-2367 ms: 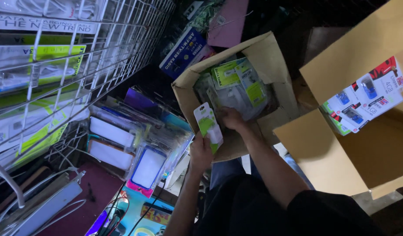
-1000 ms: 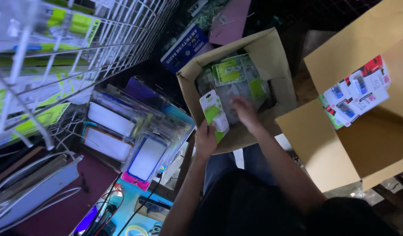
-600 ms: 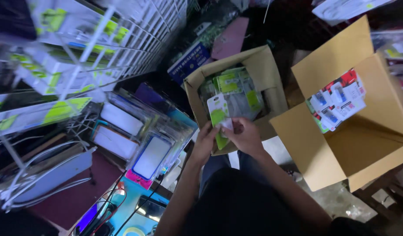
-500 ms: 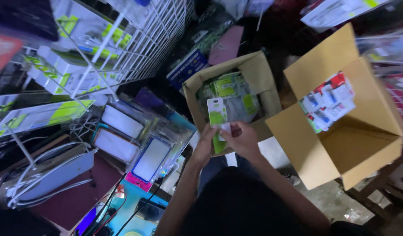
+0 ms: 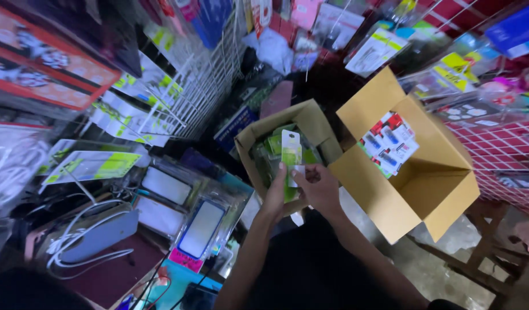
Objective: Organizing and checking mobile phone accessories in a stockroom area.
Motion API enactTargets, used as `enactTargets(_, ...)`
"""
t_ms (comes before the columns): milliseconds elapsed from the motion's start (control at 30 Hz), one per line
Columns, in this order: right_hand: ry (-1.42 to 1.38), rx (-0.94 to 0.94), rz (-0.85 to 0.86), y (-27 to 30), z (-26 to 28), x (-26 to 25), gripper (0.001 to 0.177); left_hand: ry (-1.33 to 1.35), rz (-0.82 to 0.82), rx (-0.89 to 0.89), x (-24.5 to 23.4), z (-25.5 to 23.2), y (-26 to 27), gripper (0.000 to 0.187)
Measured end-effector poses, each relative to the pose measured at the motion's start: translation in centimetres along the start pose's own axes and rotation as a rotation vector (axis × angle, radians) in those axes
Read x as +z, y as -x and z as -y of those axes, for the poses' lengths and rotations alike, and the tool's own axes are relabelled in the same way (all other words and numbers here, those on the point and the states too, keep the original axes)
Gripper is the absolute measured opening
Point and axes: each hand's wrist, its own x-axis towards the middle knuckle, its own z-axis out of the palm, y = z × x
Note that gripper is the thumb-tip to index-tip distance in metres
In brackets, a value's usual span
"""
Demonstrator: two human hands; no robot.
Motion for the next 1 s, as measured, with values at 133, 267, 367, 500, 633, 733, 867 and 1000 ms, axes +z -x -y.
enactTargets(133,-0.044,-0.077,0.0,-0.2,-0.4,-0.8,0.027,-0.14,-0.035,0.09,2.2,-1.5,1.3,0.063)
enactTargets(267,-0.114,-0.113,-0.018,0.0,0.5,-1.3,0.027,-0.152,0.033,0.218,3.3,-1.5,1.8,0.053)
enactTargets(367,-0.155,-0.247,-0.006,-0.8,-1.3,-1.6,0.024,-0.24,0.023,0.279,3.5,-1.2,2.4,0.053)
enactTargets(500,-0.22,-0.387,0.065,-1.0,-1.6,-1.7,0.03,-0.263,0.025,0.378,4.8,-1.5,4.2,0.049)
enactTargets(633,-0.131,-0.537,0.19,-1.3,-1.9,-2.5,0.042,-0.417,-0.1,0.439,4.2,-0.4,4.4,0.049)
enactTargets(733,-0.205,-0.498,0.333,0.6,0.4,-2.4,0.041,-0.625,-0.26,0.473,7.0,-2.5,8.4,0.06)
enactTargets(867,-0.296,-0.392,0.336,0.4,0.4,-2.2,0.041,-0.836,-0.363,0.726,7.3,-1.2,8.7,0.063)
enactTargets(1000,-0.45,-0.333,0.34,-0.6,-0.9,-3.6,0.042,-0.908,-0.376,0.839,10.6,-1.3,10.6,0.064)
